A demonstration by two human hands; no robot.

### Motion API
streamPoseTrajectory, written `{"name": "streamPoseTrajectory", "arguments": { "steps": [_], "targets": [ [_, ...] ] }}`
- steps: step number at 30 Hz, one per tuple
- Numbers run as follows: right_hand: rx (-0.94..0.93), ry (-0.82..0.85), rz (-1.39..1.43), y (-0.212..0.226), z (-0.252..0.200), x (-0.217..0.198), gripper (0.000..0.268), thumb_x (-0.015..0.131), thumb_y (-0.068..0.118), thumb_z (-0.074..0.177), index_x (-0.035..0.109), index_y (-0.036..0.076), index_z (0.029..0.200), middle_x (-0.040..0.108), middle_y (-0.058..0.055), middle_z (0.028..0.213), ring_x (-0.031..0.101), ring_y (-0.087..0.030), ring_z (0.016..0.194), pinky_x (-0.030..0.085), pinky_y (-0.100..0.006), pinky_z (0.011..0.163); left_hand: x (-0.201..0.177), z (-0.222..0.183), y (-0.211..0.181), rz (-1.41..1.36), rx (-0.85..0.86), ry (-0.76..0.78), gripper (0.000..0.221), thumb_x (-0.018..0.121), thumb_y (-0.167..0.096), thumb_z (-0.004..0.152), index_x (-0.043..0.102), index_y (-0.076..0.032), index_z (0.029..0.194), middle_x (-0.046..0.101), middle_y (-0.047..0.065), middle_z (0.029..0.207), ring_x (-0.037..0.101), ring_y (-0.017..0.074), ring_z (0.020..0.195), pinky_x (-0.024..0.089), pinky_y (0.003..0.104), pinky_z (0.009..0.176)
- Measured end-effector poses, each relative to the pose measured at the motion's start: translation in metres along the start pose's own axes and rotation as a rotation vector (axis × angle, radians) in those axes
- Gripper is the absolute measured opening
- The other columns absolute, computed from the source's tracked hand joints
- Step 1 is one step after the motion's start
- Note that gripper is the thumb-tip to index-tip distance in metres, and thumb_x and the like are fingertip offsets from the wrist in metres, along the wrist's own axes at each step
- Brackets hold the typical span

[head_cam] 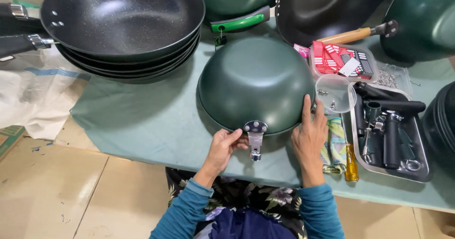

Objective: Assembling pan handles by positioning brackets and screws, then tightening them with a screwdriver.

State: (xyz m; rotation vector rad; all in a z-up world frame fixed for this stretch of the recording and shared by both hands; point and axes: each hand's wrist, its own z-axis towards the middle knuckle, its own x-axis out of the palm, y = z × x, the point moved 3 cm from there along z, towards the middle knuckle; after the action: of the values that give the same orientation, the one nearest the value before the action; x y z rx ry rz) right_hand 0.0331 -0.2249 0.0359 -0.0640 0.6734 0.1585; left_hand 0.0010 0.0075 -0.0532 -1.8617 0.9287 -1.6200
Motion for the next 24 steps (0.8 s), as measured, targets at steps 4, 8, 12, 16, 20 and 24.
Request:
{"name": "streamPoseTrajectory", "arguments": {
  "steps": [4,8,12,16,20,24],
  "targets": [
    [-0.03,-0.046,0.019,0.008,-0.01,-0.012,0.09,0.062,0.011,0.072,0.048,0.019,0.161,0.049,-0.015,0.151,0.061,-0.03,0.115,0.048,-0.041,0.082,-0.009,-0.038,-0.036,0.127,-0.058,-0.041,0.034,0.069,-0.022,0.098,0.061,0.01,0.105,0.075,0.03,0.094,0.077,0.029,0.079,0.066,0.034,0.068],
    [-0.009,-0.16,0.111,0.02,-0.011,-0.034,0.081,0.055,0.0,0.076,0.056,0.014,0.155,0.053,-0.018,0.146,0.062,-0.033,0.107,0.048,-0.042,0.084,-0.031,-0.064,-0.076,0.517,0.121,-0.192,0.031,0.064,-0.008,0.098,0.059,0.011,0.122,0.07,0.037,0.105,0.076,0.0372,0.09,0.067,0.038,0.074],
    [-0.017,-0.232,0.237,0.031,-0.009,-0.056,0.056,0.063,0.003,0.093,0.063,0.008,0.149,0.055,-0.022,0.142,0.059,-0.036,0.098,0.049,-0.043,0.081,-0.019,-0.084,-0.105,1.191,0.622,-0.348,0.061,0.078,-0.004,0.082,0.052,0.005,0.137,0.051,0.031,0.139,0.055,0.0483,0.127,0.054,0.054,0.101],
    [-0.007,-0.247,0.264,0.034,-0.007,-0.06,0.05,0.069,0.007,0.095,0.065,0.007,0.145,0.056,-0.023,0.142,0.059,-0.037,0.098,0.05,-0.042,0.08,-0.014,-0.075,-0.101,1.35,0.788,-0.432,0.077,0.09,-0.012,0.075,0.047,0.004,0.137,0.037,0.034,0.15,0.043,0.0535,0.135,0.047,0.061,0.106],
    [-0.012,-0.278,0.286,0.032,-0.009,-0.062,0.052,0.072,0.004,0.089,0.069,0.008,0.141,0.057,-0.022,0.14,0.058,-0.033,0.093,0.05,-0.039,0.075,-0.012,-0.063,-0.114,1.283,1.11,-0.519,0.056,0.085,-0.006,0.073,0.052,-0.005,0.119,0.04,0.027,0.153,0.043,0.0481,0.14,0.041,0.056,0.114],
    [0.028,-0.195,0.441,0.03,-0.006,-0.065,0.061,0.074,-0.008,0.083,0.067,0.005,0.142,0.055,-0.023,0.141,0.055,-0.034,0.095,0.054,-0.041,0.085,0.011,-0.054,-0.114,1.25,1.23,-0.374,0.04,0.063,-0.006,0.098,0.051,-0.003,0.136,0.046,0.026,0.153,0.049,0.0434,0.139,0.043,0.046,0.114]
  ]
}}
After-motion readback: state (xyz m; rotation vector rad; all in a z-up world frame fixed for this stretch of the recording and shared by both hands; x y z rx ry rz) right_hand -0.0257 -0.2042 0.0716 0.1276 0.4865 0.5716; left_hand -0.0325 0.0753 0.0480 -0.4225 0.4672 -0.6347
